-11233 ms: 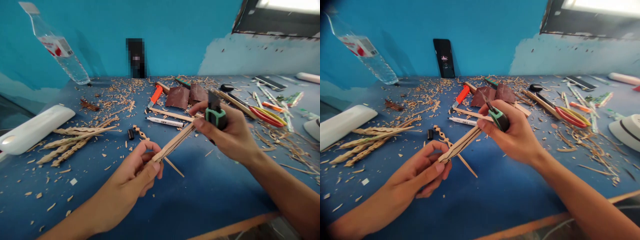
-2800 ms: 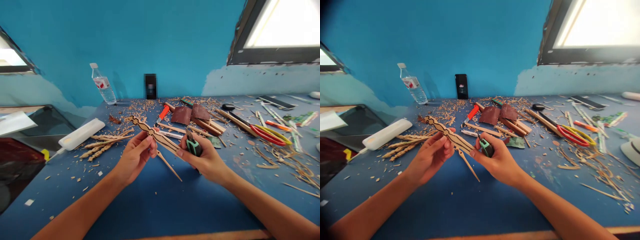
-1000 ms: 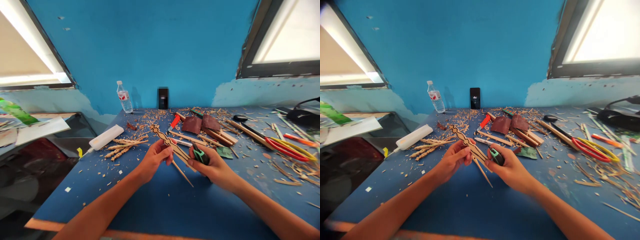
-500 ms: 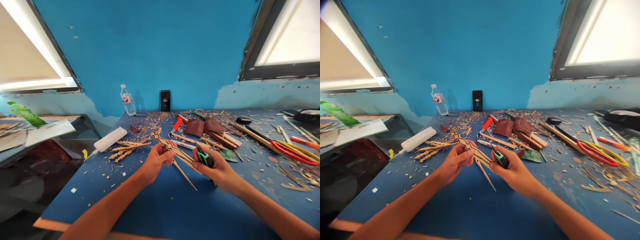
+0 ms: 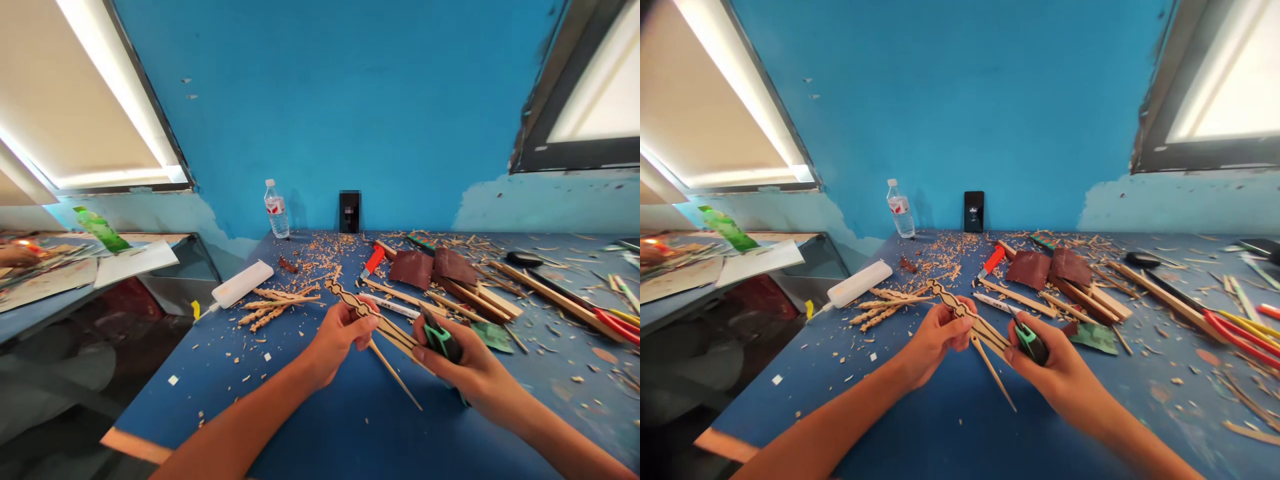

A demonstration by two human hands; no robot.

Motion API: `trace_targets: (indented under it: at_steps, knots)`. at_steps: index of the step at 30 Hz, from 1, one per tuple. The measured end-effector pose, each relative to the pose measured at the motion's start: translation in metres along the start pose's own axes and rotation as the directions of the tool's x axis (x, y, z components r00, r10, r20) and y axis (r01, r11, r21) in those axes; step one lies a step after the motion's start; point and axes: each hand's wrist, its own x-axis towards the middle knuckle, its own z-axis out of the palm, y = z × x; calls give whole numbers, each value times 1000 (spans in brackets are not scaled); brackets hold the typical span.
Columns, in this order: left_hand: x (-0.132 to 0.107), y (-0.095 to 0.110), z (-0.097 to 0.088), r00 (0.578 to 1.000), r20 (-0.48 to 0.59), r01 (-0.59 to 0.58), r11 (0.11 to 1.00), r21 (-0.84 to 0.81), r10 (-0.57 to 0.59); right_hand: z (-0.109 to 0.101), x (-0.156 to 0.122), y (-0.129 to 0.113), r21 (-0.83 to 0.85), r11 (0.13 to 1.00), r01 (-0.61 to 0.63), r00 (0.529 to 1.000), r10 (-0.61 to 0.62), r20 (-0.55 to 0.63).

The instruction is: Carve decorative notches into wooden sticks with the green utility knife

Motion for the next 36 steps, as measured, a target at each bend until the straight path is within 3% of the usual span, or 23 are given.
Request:
trace_targets:
  at_steps: [5, 25, 32, 36]
  knots:
    - [0, -2, -1, 1000, 12, 13, 1000, -10, -13, 0, -2, 4, 10, 1000, 6, 998, -6, -57]
    - [-2, 3, -1, 998, 30, 59, 998, -7, -59, 2, -7, -1, -38, 999, -28, 999, 30, 44]
    - [-4, -4, 8, 995, -63, 70, 996, -50, -73, 4, -7, -2, -51, 998, -37, 998, 40, 52]
    - [-7, -15, 17, 991, -87, 91, 991, -103, -100, 5, -9, -7, -62, 998, -7, 988, 17, 153]
